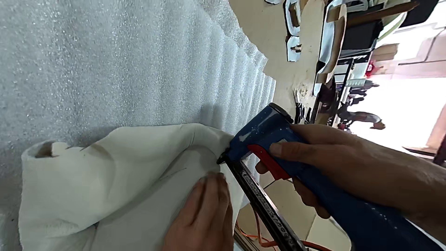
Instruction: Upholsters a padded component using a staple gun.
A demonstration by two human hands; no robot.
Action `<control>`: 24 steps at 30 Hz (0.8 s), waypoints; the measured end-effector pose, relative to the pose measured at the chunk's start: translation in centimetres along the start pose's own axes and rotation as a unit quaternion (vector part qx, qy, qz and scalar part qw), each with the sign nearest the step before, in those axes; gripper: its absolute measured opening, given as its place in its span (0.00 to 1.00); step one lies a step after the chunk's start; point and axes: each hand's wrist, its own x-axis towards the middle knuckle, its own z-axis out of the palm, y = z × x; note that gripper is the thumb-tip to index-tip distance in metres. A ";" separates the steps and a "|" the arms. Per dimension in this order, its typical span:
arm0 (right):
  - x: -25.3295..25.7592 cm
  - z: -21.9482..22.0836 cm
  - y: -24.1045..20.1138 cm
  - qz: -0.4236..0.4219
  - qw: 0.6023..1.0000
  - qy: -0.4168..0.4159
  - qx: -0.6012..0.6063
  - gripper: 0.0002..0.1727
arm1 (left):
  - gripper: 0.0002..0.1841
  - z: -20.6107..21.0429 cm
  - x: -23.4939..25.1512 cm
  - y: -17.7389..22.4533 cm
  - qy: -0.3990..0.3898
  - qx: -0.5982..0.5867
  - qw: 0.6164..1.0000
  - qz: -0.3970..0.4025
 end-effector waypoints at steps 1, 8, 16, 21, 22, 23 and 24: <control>0.2 -0.2 -0.1 -0.003 1.000 -0.008 -0.003 0.12 | 0.20 -0.8 0.2 -0.8 0.008 0.025 0.999 -0.025; 0.7 -1.2 1.9 -0.057 0.997 -0.046 0.023 0.12 | 0.22 -1.2 1.8 -4.4 0.014 0.047 0.999 -0.006; -0.2 0.0 2.7 -0.071 0.997 -0.012 0.042 0.14 | 0.23 -0.9 2.5 -4.4 0.008 0.091 0.996 0.003; -0.8 0.8 2.5 -0.054 0.997 0.010 0.060 0.14 | 0.24 -0.8 2.4 -4.5 0.010 0.086 0.996 0.012; -0.9 1.0 2.1 -0.049 0.997 0.014 0.059 0.14 | 0.24 -0.8 2.4 -4.5 0.009 0.085 0.996 0.011; -1.0 1.2 1.5 -0.041 0.997 0.019 0.057 0.13 | 0.23 -0.8 2.5 -4.5 0.007 0.085 0.996 0.011; -1.2 1.5 1.0 -0.032 0.998 0.024 0.053 0.13 | 0.23 -0.8 2.5 -4.5 0.006 0.084 0.996 0.012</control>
